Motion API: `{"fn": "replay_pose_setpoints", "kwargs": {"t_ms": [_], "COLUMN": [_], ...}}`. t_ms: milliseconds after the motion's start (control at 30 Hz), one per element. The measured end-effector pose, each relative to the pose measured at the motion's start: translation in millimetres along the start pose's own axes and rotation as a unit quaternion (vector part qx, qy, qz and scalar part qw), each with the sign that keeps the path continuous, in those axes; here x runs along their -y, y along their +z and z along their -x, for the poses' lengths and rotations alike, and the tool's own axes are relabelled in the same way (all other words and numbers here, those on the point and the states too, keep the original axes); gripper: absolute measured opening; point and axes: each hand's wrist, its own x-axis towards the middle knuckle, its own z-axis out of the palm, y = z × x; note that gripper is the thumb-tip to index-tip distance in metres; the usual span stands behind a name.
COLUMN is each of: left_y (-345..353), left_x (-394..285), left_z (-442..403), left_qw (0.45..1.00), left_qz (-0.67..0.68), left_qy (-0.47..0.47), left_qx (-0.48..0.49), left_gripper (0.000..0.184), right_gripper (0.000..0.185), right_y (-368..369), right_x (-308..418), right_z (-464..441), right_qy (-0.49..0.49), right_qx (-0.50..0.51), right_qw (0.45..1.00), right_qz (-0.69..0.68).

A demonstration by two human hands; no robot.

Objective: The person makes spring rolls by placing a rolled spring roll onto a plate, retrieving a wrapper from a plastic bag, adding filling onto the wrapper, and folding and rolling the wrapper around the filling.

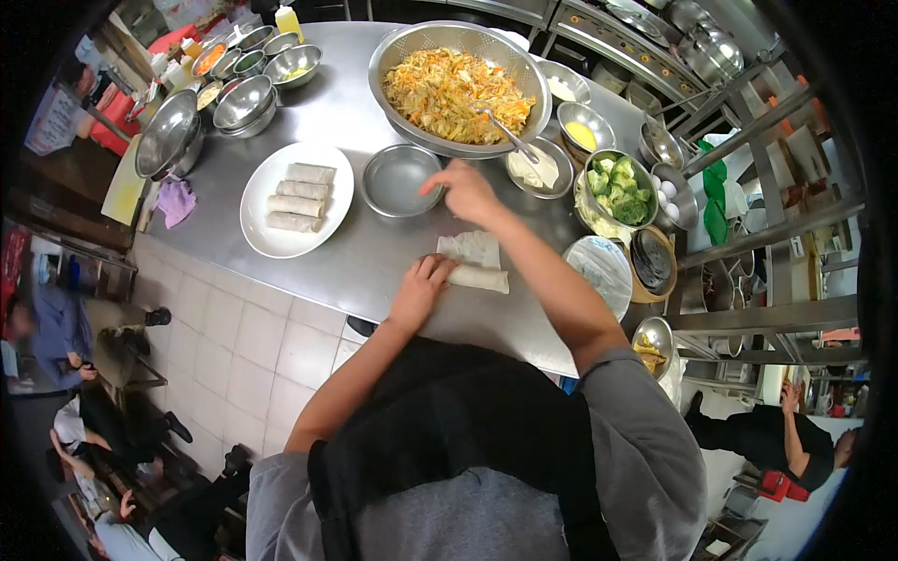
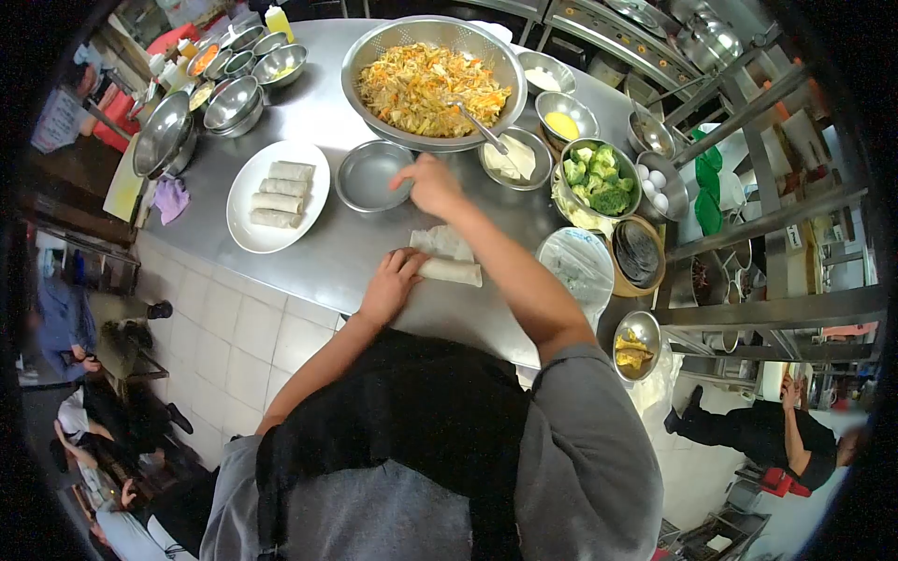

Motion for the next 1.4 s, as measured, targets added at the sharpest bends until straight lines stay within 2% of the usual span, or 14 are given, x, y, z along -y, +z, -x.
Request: {"fn": "replay_pose_setpoints", "kwargs": {"t_ms": [33, 100, 267, 467, 567, 667, 767, 867, 1100, 1200, 1300, 1333, 1367, 1400], "left_y": [0.3, -0.4, -3.1, -5.9, -3.8, -5.1, -10.4, -8.4, -9.8, -8.8, -2.9, 0.9, 6.9, 10.6], "left_x": [0.1, 0.2, 0.1, -1.3, 0.4, -0.5, -6.6, -1.2, -11.5, -17.8, -22.6, -21.8, -19.3, -18.2], "left_z": [1.0, -0.2, -4.2, -3.0, -1.7, -0.8, -3.6, -10.4, -14.9, -15.6, -17.6, -17.0, -17.0, -18.4], "left_qw": [1.0, 1.0, 1.0, 1.0, 1.0, 1.0, 0.999, 0.998, 0.985, 0.986, 0.988, 0.99, 0.992, 0.993], "left_qz": [0.002, 0.006, 0.016, 0.0, 0.001, 0.006, -0.019, -0.024, -0.101, -0.12, -0.099, -0.089, -0.079, -0.069], "left_qy": [-0.002, -0.002, 0.001, -0.004, 0.0, -0.003, 0.026, 0.05, 0.064, 0.075, 0.108, 0.1, 0.094, 0.087], "left_qx": [0.001, 0.002, -0.002, 0.012, 0.003, 0.01, -0.012, 0.021, 0.122, 0.093, 0.037, 0.04, 0.043, 0.045], "left_gripper": [0.049, 0.049, 0.049, 0.049, 0.049, 0.049, 0.047, 0.048, 0.042, 0.052, 0.045, 0.045, 0.044, 0.044], "right_gripper": [0.035, 0.042, 0.058, 0.052, 0.056, 0.05, 0.047, 0.044, 0.031, 0.031, 0.037, 0.046, 0.048, 0.049], "right_y": [-16.7, -40.4, 10.5, -13.4, 7.9, 27.7, -21.5, -26.4, 33.6, 26.8, -28.7, -13.8, -27.3, -32.4], "right_x": [-5.0, -11.7, -48.7, -38.2, -34.1, -49.8, -29.9, -0.4, 24.2, 17.8, 11.4, -29.8, -43.1, -56.0], "right_z": [8.3, 41.4, 135.5, 126.3, 123.6, 126.4, 99.9, 59.0, -22.7, -19.4, -0.5, 2.8, 20.1, 41.7], "right_qy": [0.033, 0.025, -0.082, 0.014, -0.097, -0.089, -0.023, -0.047, -0.015, -0.019, 0.034, -0.084, -0.008, -0.048], "right_qx": [0.02, 0.084, 0.019, 0.094, -0.006, -0.007, 0.085, -0.006, 0.026, -0.011, 0.038, -0.004, 0.087, 0.105], "right_qw": [0.995, 0.995, 0.96, 0.922, 0.924, 0.935, 0.931, 0.967, 0.97, 0.989, 0.997, 0.97, 0.975, 0.971], "right_qz": [-0.09, -0.04, 0.266, 0.375, 0.37, 0.342, 0.355, 0.251, 0.243, 0.147, -0.056, -0.226, -0.203, -0.208]}}
